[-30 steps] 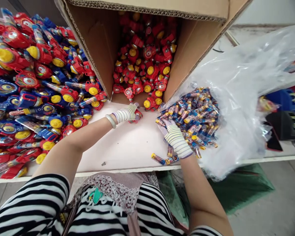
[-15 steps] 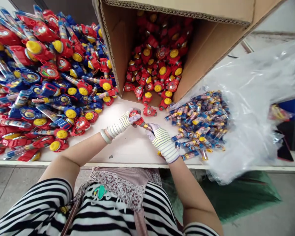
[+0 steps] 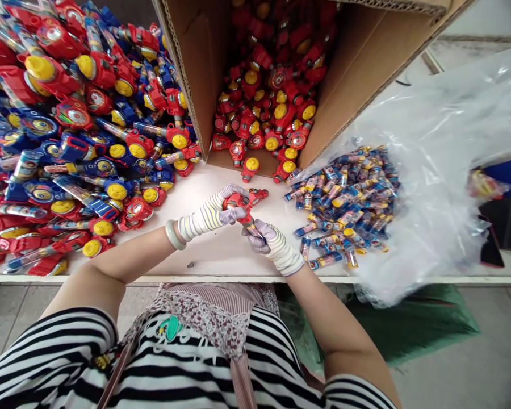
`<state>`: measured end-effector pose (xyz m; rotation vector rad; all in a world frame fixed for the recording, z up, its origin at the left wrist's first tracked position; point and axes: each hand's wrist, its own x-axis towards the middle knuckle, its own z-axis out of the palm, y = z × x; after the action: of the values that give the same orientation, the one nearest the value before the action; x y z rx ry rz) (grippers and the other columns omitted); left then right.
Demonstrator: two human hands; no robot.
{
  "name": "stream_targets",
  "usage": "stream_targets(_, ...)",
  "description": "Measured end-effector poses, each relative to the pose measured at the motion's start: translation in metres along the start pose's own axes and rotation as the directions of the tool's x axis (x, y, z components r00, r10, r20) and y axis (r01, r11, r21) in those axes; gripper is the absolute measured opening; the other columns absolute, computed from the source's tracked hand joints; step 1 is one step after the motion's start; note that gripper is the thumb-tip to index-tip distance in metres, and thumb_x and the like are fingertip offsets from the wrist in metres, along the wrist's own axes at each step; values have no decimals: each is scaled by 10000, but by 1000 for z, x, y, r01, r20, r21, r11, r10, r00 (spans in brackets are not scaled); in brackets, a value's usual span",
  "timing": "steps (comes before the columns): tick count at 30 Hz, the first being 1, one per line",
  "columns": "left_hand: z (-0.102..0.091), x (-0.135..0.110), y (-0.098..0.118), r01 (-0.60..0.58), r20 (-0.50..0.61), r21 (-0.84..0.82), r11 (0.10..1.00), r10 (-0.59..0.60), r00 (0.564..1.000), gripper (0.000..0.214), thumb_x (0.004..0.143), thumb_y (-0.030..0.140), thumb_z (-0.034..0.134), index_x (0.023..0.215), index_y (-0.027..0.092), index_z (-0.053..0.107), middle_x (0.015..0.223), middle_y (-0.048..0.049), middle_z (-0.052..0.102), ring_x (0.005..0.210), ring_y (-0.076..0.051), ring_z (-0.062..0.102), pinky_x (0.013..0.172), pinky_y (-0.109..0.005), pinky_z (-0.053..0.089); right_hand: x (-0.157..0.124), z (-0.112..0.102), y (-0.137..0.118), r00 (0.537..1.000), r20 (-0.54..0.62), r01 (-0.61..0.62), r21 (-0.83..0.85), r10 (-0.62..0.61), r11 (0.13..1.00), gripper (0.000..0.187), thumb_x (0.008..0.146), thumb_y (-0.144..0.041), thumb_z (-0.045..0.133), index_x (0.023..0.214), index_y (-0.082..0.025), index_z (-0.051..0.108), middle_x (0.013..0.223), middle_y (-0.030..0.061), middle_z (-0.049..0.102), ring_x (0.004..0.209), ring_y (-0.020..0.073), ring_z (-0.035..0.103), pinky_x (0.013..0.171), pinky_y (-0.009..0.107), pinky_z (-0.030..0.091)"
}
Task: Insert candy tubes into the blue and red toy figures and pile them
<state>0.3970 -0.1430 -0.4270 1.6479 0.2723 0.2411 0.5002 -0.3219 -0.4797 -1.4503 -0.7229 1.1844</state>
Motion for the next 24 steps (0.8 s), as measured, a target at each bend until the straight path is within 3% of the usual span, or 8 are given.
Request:
stream_targets(4, -6, 2, -1, 73, -105, 80, 994, -64, 992, 487, 892, 548, 711, 1176, 168, 602, 962, -59, 629, 660, -106, 573, 533, -194, 508, 7, 4, -11, 970, -240, -18, -263, -48, 965, 533, 872, -744, 519, 909, -221, 618, 760, 62, 610, 658, 190, 538, 601, 293, 418)
stream_targets(6, -5, 0, -4, 81, -135, 36, 996, -75, 988, 455, 924, 545, 671, 1162, 163, 605, 928, -52, 621, 611, -95, 550, 479, -184, 477, 5, 8, -15, 969, -247, -51, -281, -21, 958, 483, 845, -701, 600, 934, -226, 606, 780, 58, 605, 689, 193, 536, 613, 287, 414)
stream_targets(9, -9, -7, -6, 11, -95, -39, 999, -15, 995, 473, 883, 541, 728, 1155, 167, 627, 970, -64, 648, 593, -88, 555, 469, -185, 482, 3, 25, -9, 993, 5, -117, 45, 117, 992, 529, 941, -721, 396, 866, -224, 562, 561, -48, 420, 462, 123, 336, 474, 246, 324)
stream_targets(12, -22, -10, -3, -10, -47, -38, 999, 8, 999, 511, 831, 533, 789, 1147, 155, 655, 1030, -95, 673, 621, -103, 590, 488, -198, 510, 10, 42, 0, 932, 337, -259, 353, 136, 899, 631, 995, -717, 158, 828, -226, 517, 452, -133, 165, 359, 89, 93, 385, 215, 221)
stream_targets(14, -32, -8, -1, -7, -45, -23, 1000, 6, 999, 529, 822, 540, 796, 1158, 156, 657, 1010, -93, 676, 602, -101, 585, 479, -202, 511, 19, 46, -1, 900, 423, -306, 443, 104, 843, 653, 1014, -700, 136, 866, -212, 544, 452, -140, 156, 353, 85, 83, 382, 211, 224)
stream_targets(17, -39, -4, -3, 26, -130, 40, 999, -21, 991, 505, 839, 533, 785, 1157, 166, 647, 950, -69, 664, 562, -91, 569, 447, -188, 493, 30, 36, -14, 986, 123, -136, 245, 109, 960, 533, 1015, -665, 371, 949, -192, 606, 556, -76, 416, 445, 99, 354, 484, 227, 359)
stream_targets(20, -35, -2, -9, 73, -247, 80, 994, -51, 968, 465, 859, 517, 768, 1137, 168, 637, 910, -52, 648, 535, -90, 564, 412, -178, 474, 30, 29, -25, 982, -186, 0, -132, -24, 991, 417, 907, -611, 661, 858, -203, 592, 695, -14, 528, 632, 133, 489, 611, 253, 419)
stream_targets(24, -36, -3, -10, 78, -212, 38, 996, -68, 975, 482, 839, 528, 779, 1114, 155, 649, 883, -54, 667, 509, -95, 553, 380, -185, 454, 26, 43, -24, 1000, 10, -30, 45, 30, 999, 475, 1015, -619, 436, 830, -201, 566, 626, -38, 478, 516, 103, 391, 520, 239, 384)
